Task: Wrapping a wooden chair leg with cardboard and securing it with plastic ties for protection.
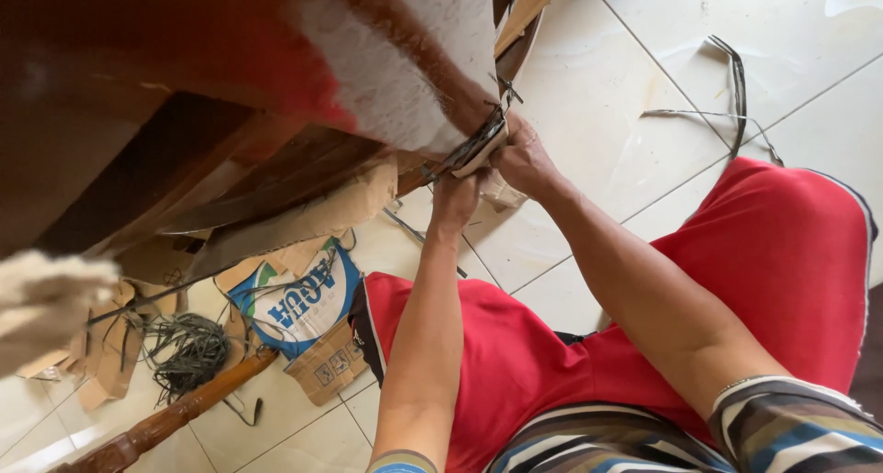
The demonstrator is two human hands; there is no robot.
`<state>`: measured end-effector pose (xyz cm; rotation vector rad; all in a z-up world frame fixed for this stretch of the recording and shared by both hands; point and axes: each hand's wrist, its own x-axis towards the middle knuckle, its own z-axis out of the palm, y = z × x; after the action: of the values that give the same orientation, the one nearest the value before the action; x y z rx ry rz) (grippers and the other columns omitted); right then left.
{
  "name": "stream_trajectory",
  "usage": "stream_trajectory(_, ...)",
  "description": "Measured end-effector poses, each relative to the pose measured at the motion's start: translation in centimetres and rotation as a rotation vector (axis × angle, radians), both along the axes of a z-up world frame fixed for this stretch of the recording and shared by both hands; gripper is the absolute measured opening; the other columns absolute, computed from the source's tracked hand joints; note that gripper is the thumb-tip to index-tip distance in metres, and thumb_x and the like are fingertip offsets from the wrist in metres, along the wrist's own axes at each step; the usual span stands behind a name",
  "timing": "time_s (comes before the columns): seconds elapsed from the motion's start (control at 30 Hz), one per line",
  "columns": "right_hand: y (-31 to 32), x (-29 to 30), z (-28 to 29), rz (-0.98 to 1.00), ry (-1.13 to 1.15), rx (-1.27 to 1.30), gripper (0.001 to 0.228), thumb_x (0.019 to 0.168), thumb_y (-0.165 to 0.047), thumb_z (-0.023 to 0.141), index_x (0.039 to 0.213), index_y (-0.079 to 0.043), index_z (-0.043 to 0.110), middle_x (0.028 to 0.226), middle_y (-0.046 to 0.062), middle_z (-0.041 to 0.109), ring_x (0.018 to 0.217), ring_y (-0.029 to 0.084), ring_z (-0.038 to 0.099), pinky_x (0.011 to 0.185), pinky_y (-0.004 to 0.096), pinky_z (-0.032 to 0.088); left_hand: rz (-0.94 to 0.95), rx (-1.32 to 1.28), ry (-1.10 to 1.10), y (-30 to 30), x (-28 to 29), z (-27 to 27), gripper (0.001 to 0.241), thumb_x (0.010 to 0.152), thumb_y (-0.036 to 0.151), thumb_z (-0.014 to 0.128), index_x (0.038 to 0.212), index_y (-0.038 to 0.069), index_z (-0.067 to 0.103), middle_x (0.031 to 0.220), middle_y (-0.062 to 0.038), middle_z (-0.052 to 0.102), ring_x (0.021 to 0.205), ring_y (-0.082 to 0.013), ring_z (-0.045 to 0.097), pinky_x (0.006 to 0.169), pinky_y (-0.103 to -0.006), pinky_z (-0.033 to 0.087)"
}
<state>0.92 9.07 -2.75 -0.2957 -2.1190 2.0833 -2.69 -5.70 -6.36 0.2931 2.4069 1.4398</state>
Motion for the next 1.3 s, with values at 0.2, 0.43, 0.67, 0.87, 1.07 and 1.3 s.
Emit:
stream_trajectory(0.2,-0.1,1.4,-1.8,0.012,-0.011,-0.1,0.077,0.063,0.009,0.057,0.137,-0.013,0.048,0.136,0.015,0.056,0.142,0.035,0.042,0.12,0.053,0.026,0.035,0.098,-0.13,0.0,0.4,0.0,0.06,0.071,0.011,0.082,0.129,0.014,0.068,0.122,-0.01,0.074,0.122,-0.0274,0.066,0.114,-0.0425,0.043)
stream_trajectory(0.43,0.4,2.3,3.9,0.064,-0.111,-0.139,0.096,0.065,0.014,0.055,0.152,-0.015,0.029,0.162,0.029,0.032,0.152,0.051,0.021,0.122,0.066,0.018,-0.034,0.083,-0.131,0.3,0.1,1.5,0.055,0.072,0.006,0.08,0.126,0.005,0.07,0.117,-0.013,0.075,0.121,-0.0313,0.067,0.117,-0.0463,0.037)
stream_trajectory(0.67,2.9,2.1,1.0,0.182,-0.208,0.023,0.101,0.074,0.007,0.056,0.163,-0.017,0.015,0.159,0.035,0.036,0.149,0.056,0.024,0.12,0.071,0.019,-0.315,-0.184,0.15,0.5,-0.4,2.7,0.033,0.085,0.009,0.076,0.117,0.013,0.074,0.108,-0.007,0.079,0.113,-0.0291,0.071,0.113,-0.0415,0.043)
stream_trajectory(0.87,7.1,1.1,-3.2,0.323,-0.073,-0.2,0.101,0.064,0.017,0.047,0.159,-0.016,0.037,0.158,0.025,0.044,0.152,0.045,0.027,0.119,0.07,0.021,-0.489,-0.383,0.34,0.5,-0.9,2.8,0.019,0.093,0.01,0.074,0.11,0.02,0.075,0.104,0.004,0.081,0.106,-0.0219,0.073,0.105,-0.0316,0.054)
stream_trajectory(1.07,23.0,1.2,-17.6,-0.155,-0.52,0.659,0.056,0.092,-0.004,0.056,0.143,-0.027,0.057,0.14,0.013,0.058,0.123,0.046,0.06,0.105,0.061,0.045,-0.035,-0.113,-0.503,0.4,-0.7,2.9,0.055,0.074,0.033,0.092,0.122,0.01,0.077,0.13,-0.011,0.071,0.13,-0.0227,0.061,0.118,-0.0426,0.04)
stream_trajectory(1.3,27.0,6.0,-18.0,-0.232,-0.868,0.784,0.042,0.109,-0.026,0.05,0.15,-0.035,0.049,0.159,0.008,0.035,0.136,0.048,0.049,0.111,0.06,0.04,-0.103,-0.217,-0.483,1.5,-1.5,5.8,0.058,0.083,0.04,0.084,0.125,0.001,0.074,0.131,-0.02,0.069,0.132,-0.035,0.059,0.119,-0.0472,0.037)
